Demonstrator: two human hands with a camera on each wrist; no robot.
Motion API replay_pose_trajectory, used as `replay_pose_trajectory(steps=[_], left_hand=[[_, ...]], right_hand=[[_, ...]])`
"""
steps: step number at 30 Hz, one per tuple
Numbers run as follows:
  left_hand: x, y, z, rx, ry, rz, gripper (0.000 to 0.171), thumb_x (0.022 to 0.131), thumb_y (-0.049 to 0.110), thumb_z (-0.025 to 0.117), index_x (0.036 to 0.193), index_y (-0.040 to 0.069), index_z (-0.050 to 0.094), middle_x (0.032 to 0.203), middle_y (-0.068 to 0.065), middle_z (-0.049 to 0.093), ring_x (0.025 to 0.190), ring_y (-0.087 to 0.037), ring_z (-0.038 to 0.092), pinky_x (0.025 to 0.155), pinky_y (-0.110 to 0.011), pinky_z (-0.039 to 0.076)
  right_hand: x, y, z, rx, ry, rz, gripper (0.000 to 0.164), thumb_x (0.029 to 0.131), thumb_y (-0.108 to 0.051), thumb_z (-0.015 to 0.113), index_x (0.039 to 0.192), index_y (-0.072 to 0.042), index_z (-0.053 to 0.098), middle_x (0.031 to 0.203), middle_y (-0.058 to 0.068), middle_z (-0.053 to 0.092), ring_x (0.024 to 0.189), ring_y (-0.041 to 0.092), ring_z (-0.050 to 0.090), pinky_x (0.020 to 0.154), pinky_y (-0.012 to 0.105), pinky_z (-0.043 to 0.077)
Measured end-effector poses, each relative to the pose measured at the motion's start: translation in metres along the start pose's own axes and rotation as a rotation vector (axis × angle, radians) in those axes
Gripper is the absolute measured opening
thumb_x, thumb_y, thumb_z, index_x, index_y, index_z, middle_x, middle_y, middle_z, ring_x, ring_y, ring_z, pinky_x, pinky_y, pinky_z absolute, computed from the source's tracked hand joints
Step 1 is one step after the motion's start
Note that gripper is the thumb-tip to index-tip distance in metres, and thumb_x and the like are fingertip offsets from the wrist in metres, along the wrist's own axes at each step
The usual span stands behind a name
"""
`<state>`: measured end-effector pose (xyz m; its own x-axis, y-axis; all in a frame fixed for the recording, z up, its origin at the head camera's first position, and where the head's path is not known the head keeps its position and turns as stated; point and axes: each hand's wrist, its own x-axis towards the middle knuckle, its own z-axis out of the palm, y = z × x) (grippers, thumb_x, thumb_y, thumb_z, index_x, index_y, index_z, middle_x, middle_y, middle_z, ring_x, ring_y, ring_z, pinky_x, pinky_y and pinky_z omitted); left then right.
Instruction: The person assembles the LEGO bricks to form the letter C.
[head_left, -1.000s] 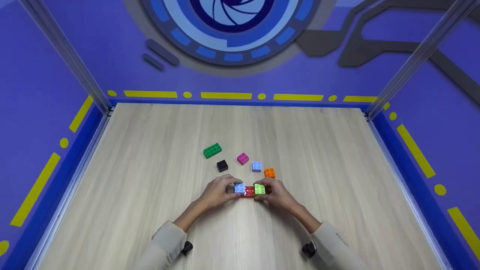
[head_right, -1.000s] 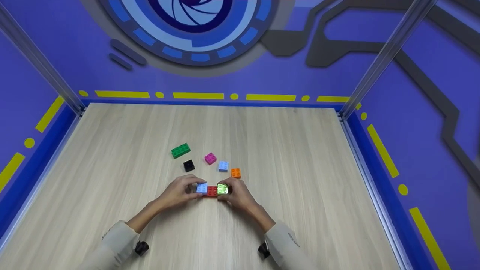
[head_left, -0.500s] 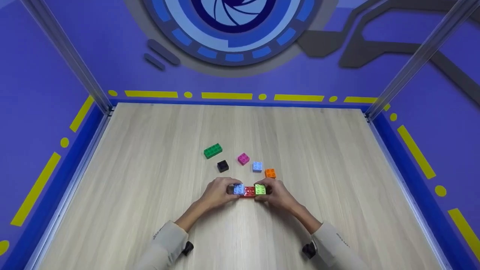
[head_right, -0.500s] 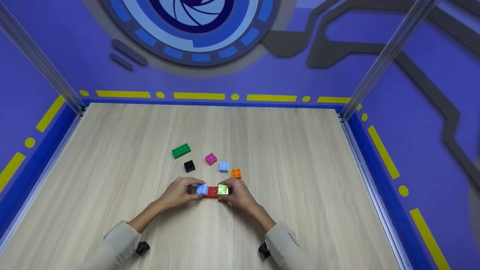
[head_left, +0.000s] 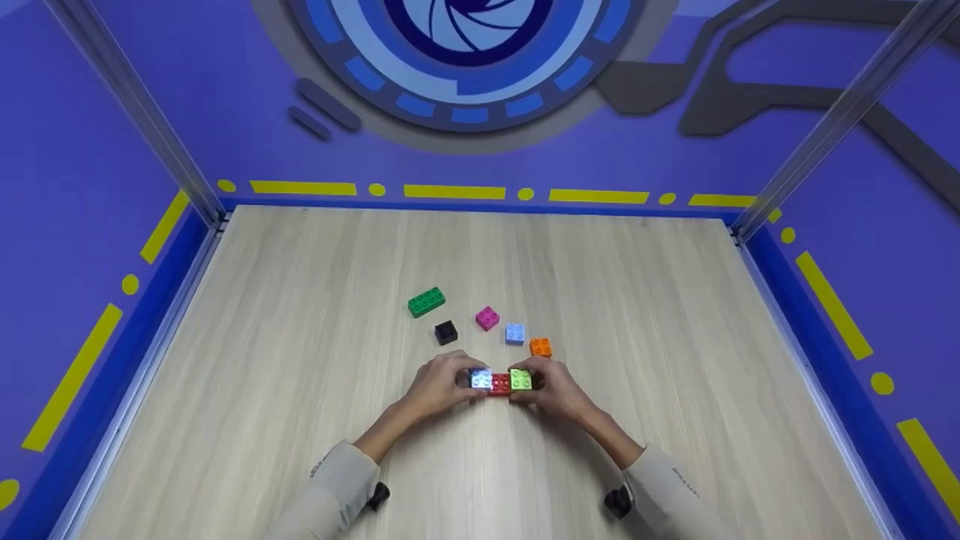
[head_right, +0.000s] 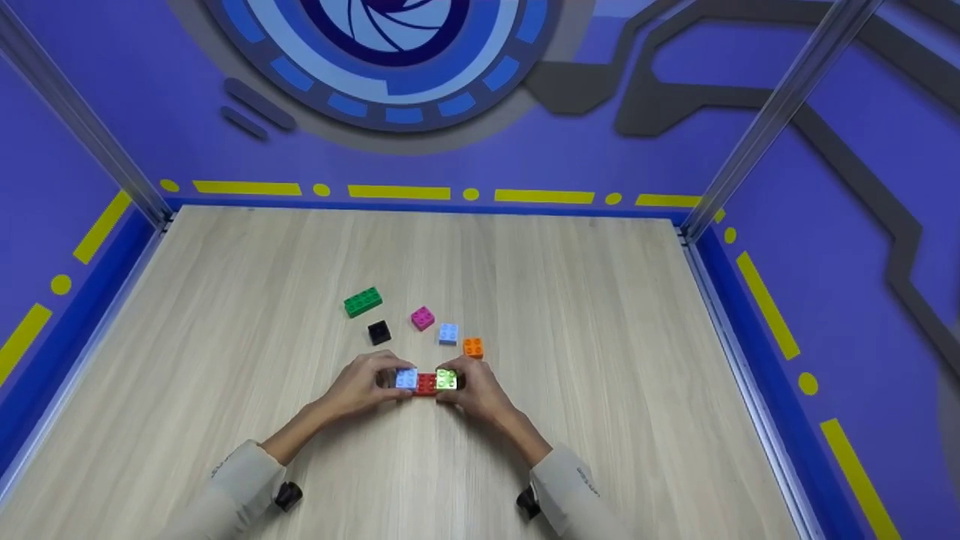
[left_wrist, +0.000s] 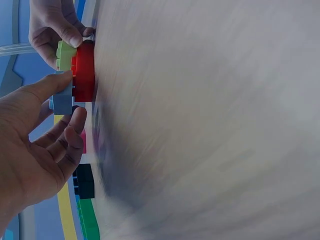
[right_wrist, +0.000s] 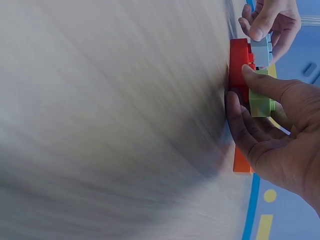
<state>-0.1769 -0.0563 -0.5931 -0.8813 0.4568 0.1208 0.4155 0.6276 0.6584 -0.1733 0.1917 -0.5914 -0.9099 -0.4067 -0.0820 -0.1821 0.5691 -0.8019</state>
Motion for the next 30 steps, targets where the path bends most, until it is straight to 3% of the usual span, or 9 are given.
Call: replay_pose_trajectory(steps=[5,19,30], left_hand=[[0.0016,0.0004,0.0007,0.023,-0.007,-0.017,0.033,0.08,0.026,0.088,0.111,0.015,0.079,0.092,0.001,0.069,0.08,-0.008,0.058,0.068,-0.022,0.045],[0.0019,-0.0025,0.0,0.001,-0.022,-0.063,0.034,0.076,0.024,0.09,0.108,0.015,0.08,0.09,0.002,0.067,0.082,-0.01,0.061,0.069,-0.025,0.046],[0.0028,-0.0026,0.0029,0.027,-0.025,-0.001,0.034,0.079,0.025,0.088,0.11,0.013,0.077,0.094,0.0,0.07,0.083,-0.014,0.062,0.071,-0.025,0.047]], right_hand=[[-0.0004,-0.0008,0.0002,0.001,0.005,0.009,0.037,0.084,-0.007,0.082,0.12,-0.004,0.071,0.111,0.01,0.071,0.094,0.017,0.061,0.088,0.037,0.056],[-0.0013,-0.0019,0.0042,0.039,0.005,0.028,0.039,0.085,-0.007,0.082,0.122,-0.005,0.07,0.114,0.01,0.071,0.097,0.018,0.062,0.09,0.038,0.056],[-0.0028,-0.0001,0.0041,0.02,0.03,0.035,0.04,0.084,-0.005,0.082,0.121,-0.003,0.069,0.114,0.012,0.07,0.095,0.019,0.06,0.089,0.041,0.055]])
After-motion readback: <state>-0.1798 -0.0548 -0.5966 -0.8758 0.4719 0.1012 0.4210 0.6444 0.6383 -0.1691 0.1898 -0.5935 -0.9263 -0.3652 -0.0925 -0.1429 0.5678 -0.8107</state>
